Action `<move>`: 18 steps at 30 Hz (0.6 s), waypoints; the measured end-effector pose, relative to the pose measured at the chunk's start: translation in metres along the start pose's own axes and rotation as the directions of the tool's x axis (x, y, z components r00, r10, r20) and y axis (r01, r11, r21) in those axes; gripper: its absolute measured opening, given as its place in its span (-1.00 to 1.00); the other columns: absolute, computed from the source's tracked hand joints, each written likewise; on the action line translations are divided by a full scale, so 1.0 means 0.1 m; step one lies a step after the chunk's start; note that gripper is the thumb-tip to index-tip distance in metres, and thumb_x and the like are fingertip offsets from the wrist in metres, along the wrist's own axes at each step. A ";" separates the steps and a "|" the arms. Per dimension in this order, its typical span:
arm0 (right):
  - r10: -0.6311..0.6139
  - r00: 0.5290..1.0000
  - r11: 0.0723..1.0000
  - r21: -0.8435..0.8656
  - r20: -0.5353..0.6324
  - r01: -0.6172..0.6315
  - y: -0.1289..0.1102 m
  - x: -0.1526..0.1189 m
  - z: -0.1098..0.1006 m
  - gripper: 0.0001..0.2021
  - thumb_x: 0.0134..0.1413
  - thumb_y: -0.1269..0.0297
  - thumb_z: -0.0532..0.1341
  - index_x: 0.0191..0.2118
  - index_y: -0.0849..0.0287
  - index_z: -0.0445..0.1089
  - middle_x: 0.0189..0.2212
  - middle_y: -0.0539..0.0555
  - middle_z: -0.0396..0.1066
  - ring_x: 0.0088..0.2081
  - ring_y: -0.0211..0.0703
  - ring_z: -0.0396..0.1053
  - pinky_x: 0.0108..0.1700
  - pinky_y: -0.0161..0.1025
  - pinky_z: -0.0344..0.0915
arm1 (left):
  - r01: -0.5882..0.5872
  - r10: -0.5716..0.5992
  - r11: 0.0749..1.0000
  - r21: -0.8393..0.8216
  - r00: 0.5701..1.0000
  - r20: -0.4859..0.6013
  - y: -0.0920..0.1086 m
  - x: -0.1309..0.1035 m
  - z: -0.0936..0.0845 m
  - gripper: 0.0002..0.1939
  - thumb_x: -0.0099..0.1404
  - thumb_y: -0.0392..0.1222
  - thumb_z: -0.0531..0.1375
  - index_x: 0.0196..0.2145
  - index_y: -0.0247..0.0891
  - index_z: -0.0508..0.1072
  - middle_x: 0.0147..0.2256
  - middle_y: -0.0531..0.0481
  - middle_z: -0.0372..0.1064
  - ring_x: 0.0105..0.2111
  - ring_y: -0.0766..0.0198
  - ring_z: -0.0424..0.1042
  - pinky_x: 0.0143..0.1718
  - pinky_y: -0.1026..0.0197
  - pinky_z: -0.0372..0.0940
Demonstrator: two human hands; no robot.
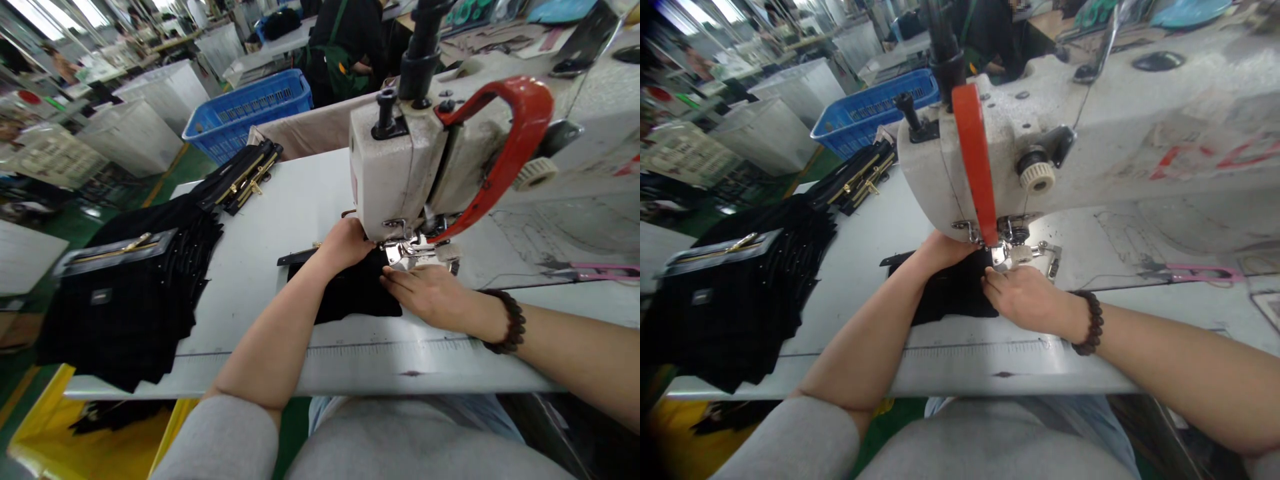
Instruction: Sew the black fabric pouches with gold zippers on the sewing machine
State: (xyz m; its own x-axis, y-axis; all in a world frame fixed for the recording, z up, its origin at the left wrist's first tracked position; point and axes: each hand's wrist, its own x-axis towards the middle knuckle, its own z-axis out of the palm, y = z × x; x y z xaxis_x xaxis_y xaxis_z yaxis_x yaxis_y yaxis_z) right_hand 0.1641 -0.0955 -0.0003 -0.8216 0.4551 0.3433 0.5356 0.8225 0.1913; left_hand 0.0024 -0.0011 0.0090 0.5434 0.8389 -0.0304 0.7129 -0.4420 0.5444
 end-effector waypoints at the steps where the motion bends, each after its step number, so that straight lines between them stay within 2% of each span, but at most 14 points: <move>1: 0.001 1.000 1.000 -0.007 0.005 -0.001 0.01 0.00 0.00 -0.66 0.08 0.60 -0.08 -0.26 0.38 0.44 -0.30 0.25 0.47 -0.47 -0.19 0.41 -0.52 -0.28 0.28 | -0.010 0.010 1.000 0.008 1.000 -0.006 0.00 0.00 0.00 -0.77 0.10 -0.35 0.17 -0.24 -0.32 0.47 -0.16 -0.14 0.43 -0.09 0.08 0.38 -0.05 0.15 0.27; 8: 0.002 0.995 1.000 0.012 0.097 -0.003 0.00 -0.03 0.01 -0.66 0.10 0.59 -0.07 -0.17 0.36 0.42 -0.24 0.26 0.46 -0.40 -0.18 0.42 -0.47 -0.28 0.30 | -0.041 0.042 0.999 0.030 0.999 -0.007 0.00 -0.02 -0.01 -0.77 0.09 -0.33 0.20 -0.24 -0.33 0.47 -0.16 -0.15 0.43 -0.08 0.06 0.37 -0.03 0.14 0.26; 13: 0.020 1.000 1.000 0.014 0.022 -0.020 -0.02 -0.04 0.01 -0.68 0.12 0.58 -0.07 -0.21 0.40 0.42 -0.26 0.28 0.46 -0.42 -0.18 0.42 -0.47 -0.27 0.32 | -0.058 0.058 0.998 0.028 0.998 -0.029 -0.01 -0.03 -0.01 -0.79 0.10 -0.35 0.19 -0.26 -0.33 0.47 -0.15 -0.15 0.43 -0.08 0.05 0.37 -0.03 0.13 0.26; 18: 0.049 0.999 0.996 0.071 -0.002 -0.049 -0.04 -0.04 -0.02 -0.68 0.14 0.56 -0.08 -0.30 0.33 0.43 -0.30 0.23 0.47 -0.45 -0.21 0.40 -0.46 -0.28 0.32 | -0.080 0.082 0.996 0.037 0.996 -0.040 -0.02 -0.02 0.01 -0.79 0.11 -0.33 0.19 -0.25 -0.33 0.47 -0.17 -0.16 0.43 -0.11 0.05 0.39 -0.06 0.12 0.28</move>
State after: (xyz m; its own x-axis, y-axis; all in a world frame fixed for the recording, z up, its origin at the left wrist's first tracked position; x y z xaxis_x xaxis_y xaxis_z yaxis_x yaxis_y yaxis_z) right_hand 0.1659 -0.1012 -0.0007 -0.7939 0.4940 0.3545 0.5597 0.8215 0.1088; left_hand -0.0001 -0.0019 0.0071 0.5815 0.8121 0.0477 0.6830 -0.5192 0.5138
